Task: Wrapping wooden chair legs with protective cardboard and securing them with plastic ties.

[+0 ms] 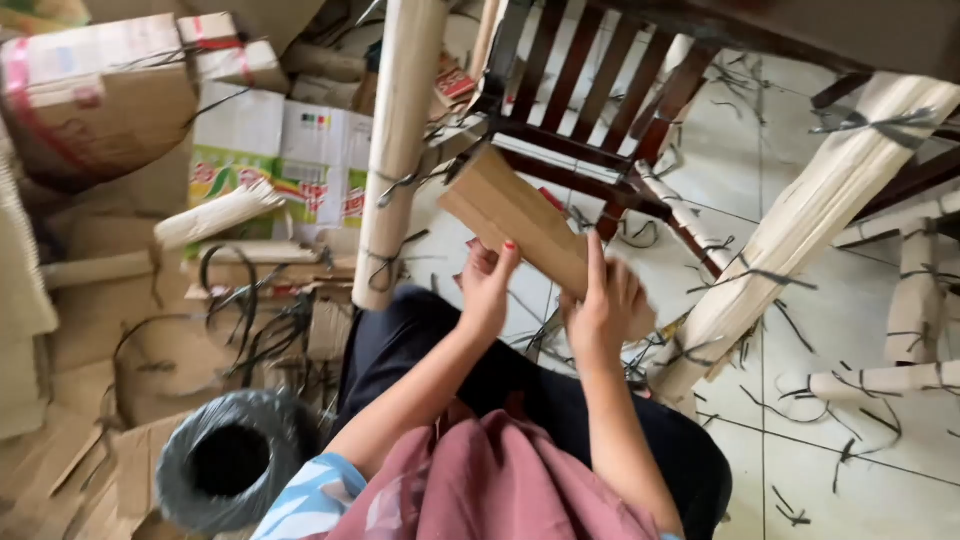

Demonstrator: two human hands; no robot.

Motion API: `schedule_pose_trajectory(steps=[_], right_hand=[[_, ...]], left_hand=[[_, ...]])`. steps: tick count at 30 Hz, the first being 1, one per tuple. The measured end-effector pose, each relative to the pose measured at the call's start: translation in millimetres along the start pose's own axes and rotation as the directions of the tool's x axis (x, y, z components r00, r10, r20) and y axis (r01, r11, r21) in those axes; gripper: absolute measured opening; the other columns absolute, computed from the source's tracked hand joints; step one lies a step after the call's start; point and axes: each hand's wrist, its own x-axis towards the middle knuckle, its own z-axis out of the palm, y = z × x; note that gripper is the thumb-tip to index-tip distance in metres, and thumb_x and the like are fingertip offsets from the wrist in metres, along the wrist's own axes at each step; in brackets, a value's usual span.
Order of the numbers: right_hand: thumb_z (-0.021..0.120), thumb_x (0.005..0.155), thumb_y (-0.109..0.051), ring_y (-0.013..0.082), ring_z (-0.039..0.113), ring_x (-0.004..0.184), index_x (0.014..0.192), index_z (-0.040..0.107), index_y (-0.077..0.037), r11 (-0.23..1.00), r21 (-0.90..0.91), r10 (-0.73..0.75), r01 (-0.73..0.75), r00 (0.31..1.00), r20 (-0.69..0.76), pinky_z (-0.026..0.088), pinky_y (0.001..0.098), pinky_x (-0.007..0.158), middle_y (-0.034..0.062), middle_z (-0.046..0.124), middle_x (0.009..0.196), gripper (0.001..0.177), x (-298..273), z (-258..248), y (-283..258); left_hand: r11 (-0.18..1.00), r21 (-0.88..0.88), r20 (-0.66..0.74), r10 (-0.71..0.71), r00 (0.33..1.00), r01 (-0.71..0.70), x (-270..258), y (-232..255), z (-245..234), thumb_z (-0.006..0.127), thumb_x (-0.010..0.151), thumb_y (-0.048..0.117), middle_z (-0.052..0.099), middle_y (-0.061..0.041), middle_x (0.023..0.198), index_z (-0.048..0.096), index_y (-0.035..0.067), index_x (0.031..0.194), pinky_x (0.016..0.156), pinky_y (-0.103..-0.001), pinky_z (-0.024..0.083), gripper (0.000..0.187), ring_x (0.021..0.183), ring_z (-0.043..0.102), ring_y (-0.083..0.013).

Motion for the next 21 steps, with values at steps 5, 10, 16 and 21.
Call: schedule_pose_trajectory(steps=[5,10,16,21], right_hand=[[0.085,0.062,-0.003,0.0316,0.05,0.116,0.157,0.045,-0.033,0.991,-0.132,0.017,-0.005,0.996,0.087,0.03,0.0628,0.099,0.0049,0.056,0.13,0.107,89.0,46.1,36.1],[0.079,0.068,0.005,0.033,0.048,0.119,0.154,0.05,-0.032,0.991,-0.133,0.046,-0.03,0.992,0.121,0.022,0.0661,0.104,0.0077,0.057,0.127,0.098,139.7,104.6,70.3],[0.076,0.07,0.003,0.0311,0.048,0.124,0.152,0.047,-0.042,0.983,-0.179,0.111,-0.046,0.924,0.367,0.02,0.0714,0.108,0.0014,0.056,0.13,0.098,141.2,168.7,106.1],[0.081,0.073,-0.005,0.0289,0.054,0.121,0.141,0.056,-0.034,0.978,-0.207,0.086,-0.006,0.92,0.383,0.027,0.066,0.109,0.0033,0.061,0.123,0.078,146.4,173.1,109.9]], left_hand=[[0.966,0.199,-0.088,-0.15,0.985,0.165,83.9,-24.2,3.8,0.077,0.096,0.029,0.069,-0.007,0.076,0.07,0.002,0.096,0.066,-0.025,0.055,0.028,0.071,0.065,-0.0125],[0.967,0.046,-0.131,-0.241,0.962,0.249,136.3,-36.9,29.2,0.084,0.088,0.025,0.073,-0.016,0.077,0.07,-0.002,0.086,0.07,-0.031,0.062,0.03,0.074,0.075,-0.022],[0.918,0.072,-0.099,-0.383,0.919,0.39,161.7,-86.1,-1.7,0.087,0.087,0.03,0.071,-0.015,0.074,0.07,-0.001,0.085,0.065,-0.027,0.061,0.036,0.065,0.071,-0.0163],[0.899,0.162,-0.102,-0.396,0.913,0.408,169.3,-92.9,-6.0,0.087,0.086,0.033,0.069,-0.017,0.072,0.074,-0.001,0.093,0.051,-0.03,0.06,0.037,0.058,0.068,-0.0176]])
